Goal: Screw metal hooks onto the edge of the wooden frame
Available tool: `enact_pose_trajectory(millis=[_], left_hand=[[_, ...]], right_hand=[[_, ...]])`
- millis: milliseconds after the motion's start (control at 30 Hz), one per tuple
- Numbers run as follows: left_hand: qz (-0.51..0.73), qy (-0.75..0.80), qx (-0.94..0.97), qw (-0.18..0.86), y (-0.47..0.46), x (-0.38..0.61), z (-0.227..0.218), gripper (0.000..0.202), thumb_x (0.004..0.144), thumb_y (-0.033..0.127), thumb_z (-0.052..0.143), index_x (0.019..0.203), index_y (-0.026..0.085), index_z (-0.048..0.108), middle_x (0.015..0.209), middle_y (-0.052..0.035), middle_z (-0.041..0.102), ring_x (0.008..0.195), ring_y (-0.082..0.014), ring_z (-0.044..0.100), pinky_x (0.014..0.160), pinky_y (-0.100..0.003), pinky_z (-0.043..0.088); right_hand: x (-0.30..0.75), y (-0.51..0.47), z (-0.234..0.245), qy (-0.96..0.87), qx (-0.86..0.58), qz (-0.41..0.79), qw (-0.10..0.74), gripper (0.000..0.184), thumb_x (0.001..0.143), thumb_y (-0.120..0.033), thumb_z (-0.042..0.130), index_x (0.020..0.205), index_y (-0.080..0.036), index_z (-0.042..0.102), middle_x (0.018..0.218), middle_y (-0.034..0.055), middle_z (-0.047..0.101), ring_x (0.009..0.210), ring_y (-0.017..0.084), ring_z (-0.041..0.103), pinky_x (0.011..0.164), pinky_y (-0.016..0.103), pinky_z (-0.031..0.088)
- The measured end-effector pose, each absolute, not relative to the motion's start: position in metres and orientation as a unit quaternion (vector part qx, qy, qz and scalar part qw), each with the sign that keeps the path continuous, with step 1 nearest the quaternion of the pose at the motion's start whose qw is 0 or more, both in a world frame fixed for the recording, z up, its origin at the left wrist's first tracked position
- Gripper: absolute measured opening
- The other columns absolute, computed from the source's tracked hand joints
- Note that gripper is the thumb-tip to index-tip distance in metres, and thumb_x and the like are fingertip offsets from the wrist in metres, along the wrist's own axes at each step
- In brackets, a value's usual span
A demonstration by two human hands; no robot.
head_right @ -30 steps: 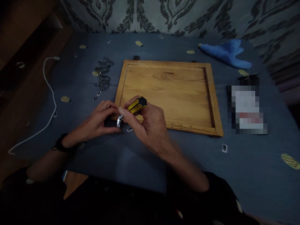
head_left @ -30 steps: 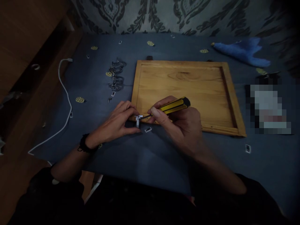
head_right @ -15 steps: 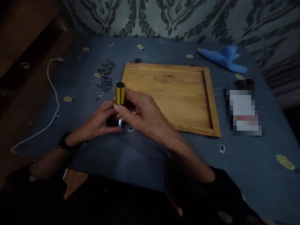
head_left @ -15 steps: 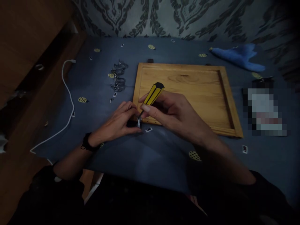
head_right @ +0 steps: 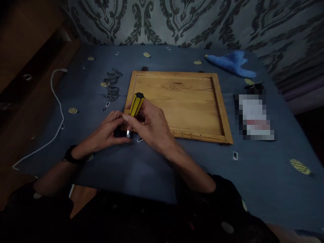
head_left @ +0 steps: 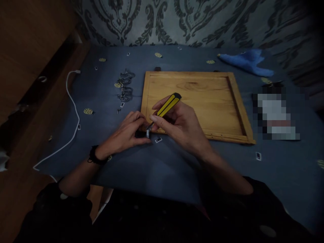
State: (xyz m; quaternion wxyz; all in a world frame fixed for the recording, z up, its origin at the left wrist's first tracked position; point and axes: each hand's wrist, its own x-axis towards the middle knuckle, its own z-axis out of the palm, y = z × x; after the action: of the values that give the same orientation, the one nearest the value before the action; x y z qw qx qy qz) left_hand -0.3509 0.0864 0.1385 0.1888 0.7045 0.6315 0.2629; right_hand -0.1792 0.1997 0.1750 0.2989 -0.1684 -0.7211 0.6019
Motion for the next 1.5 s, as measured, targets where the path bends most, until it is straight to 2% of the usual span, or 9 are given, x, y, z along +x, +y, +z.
enact_pose_trajectory(millis=[100, 200, 433, 900, 1100, 1200, 1333, 1500], left_hand=[[0.269, 0.626, 0.707, 0.188, 0.086, -0.352, 0.139, 0.044, 0.089, 0.057, 0.071, 0.109, 0.019, 0.064, 0.115, -0.0078, 0.06, 0.105, -0.0252, 0.052, 0.09, -0.039, 0.046], [0.265, 0.627, 0.707, 0.189, 0.087, -0.352, 0.139, 0.046, 0.089, 0.06, 0.069, 0.11, 0.019, 0.065, 0.115, -0.0076, 0.06, 0.105, -0.0256, 0.053, 0.091, -0.04, 0.046], [0.267, 0.632, 0.705, 0.182, 0.087, -0.352, 0.138, 0.046, 0.088, 0.061, 0.07, 0.109, 0.021, 0.064, 0.115, -0.0077, 0.06, 0.106, -0.0254, 0.054, 0.091, -0.038, 0.048], [0.269, 0.622, 0.712, 0.185, 0.088, -0.352, 0.14, 0.043, 0.088, 0.055, 0.074, 0.111, 0.02, 0.065, 0.112, -0.0078, 0.06, 0.106, -0.0259, 0.053, 0.093, -0.04, 0.047], [0.272, 0.616, 0.721, 0.165, 0.089, -0.353, 0.137, 0.045, 0.088, 0.06, 0.07, 0.109, 0.02, 0.065, 0.11, -0.0076, 0.06, 0.103, -0.0258, 0.053, 0.091, -0.04, 0.047], [0.276, 0.611, 0.726, 0.152, 0.088, -0.354, 0.136, 0.047, 0.089, 0.063, 0.068, 0.107, 0.019, 0.064, 0.11, -0.0075, 0.06, 0.102, -0.0253, 0.054, 0.089, -0.039, 0.047], [0.281, 0.607, 0.73, 0.14, 0.089, -0.354, 0.135, 0.045, 0.089, 0.061, 0.069, 0.108, 0.02, 0.064, 0.108, -0.0072, 0.061, 0.102, -0.0255, 0.055, 0.087, -0.039, 0.048], [0.285, 0.613, 0.725, 0.134, 0.09, -0.355, 0.132, 0.044, 0.086, 0.057, 0.074, 0.11, 0.021, 0.065, 0.102, -0.0065, 0.06, 0.1, -0.0272, 0.056, 0.085, -0.041, 0.05]], right_hand=[[-0.174, 0.203, 0.177, -0.744, -0.14, 0.59, 0.28, 0.03, 0.093, -0.045, 0.072, 0.11, -0.023, 0.062, 0.081, -0.0031, 0.07, 0.067, 0.014, 0.072, 0.064, 0.027, 0.061], [-0.17, 0.206, 0.178, -0.765, -0.118, 0.573, 0.268, 0.028, 0.098, -0.045, 0.065, 0.111, -0.02, 0.064, 0.081, -0.001, 0.071, 0.07, 0.015, 0.073, 0.066, 0.028, 0.06], [-0.168, 0.208, 0.178, -0.789, -0.14, 0.534, 0.27, 0.026, 0.094, -0.049, 0.069, 0.095, -0.024, 0.063, 0.074, -0.0026, 0.07, 0.07, 0.017, 0.071, 0.066, 0.03, 0.057], [-0.171, 0.203, 0.176, -0.765, -0.142, 0.559, 0.285, 0.03, 0.093, -0.052, 0.071, 0.09, -0.025, 0.06, 0.076, -0.003, 0.068, 0.066, 0.016, 0.071, 0.063, 0.031, 0.057], [-0.173, 0.203, 0.177, -0.751, -0.112, 0.592, 0.271, 0.026, 0.094, -0.046, 0.07, 0.095, -0.022, 0.059, 0.085, -0.0016, 0.067, 0.07, 0.015, 0.072, 0.065, 0.029, 0.058], [-0.172, 0.207, 0.177, -0.759, -0.08, 0.594, 0.256, 0.026, 0.097, -0.045, 0.066, 0.092, -0.02, 0.059, 0.08, -0.0011, 0.068, 0.074, 0.016, 0.073, 0.069, 0.029, 0.057], [-0.174, 0.206, 0.173, -0.754, -0.105, 0.584, 0.282, 0.036, 0.094, -0.051, 0.069, 0.08, -0.019, 0.061, 0.075, -0.0011, 0.065, 0.067, 0.014, 0.069, 0.064, 0.028, 0.054], [-0.181, 0.2, 0.171, -0.721, -0.133, 0.618, 0.285, 0.036, 0.088, -0.053, 0.075, 0.087, -0.02, 0.061, 0.079, -0.0001, 0.067, 0.064, 0.014, 0.066, 0.059, 0.029, 0.053]])
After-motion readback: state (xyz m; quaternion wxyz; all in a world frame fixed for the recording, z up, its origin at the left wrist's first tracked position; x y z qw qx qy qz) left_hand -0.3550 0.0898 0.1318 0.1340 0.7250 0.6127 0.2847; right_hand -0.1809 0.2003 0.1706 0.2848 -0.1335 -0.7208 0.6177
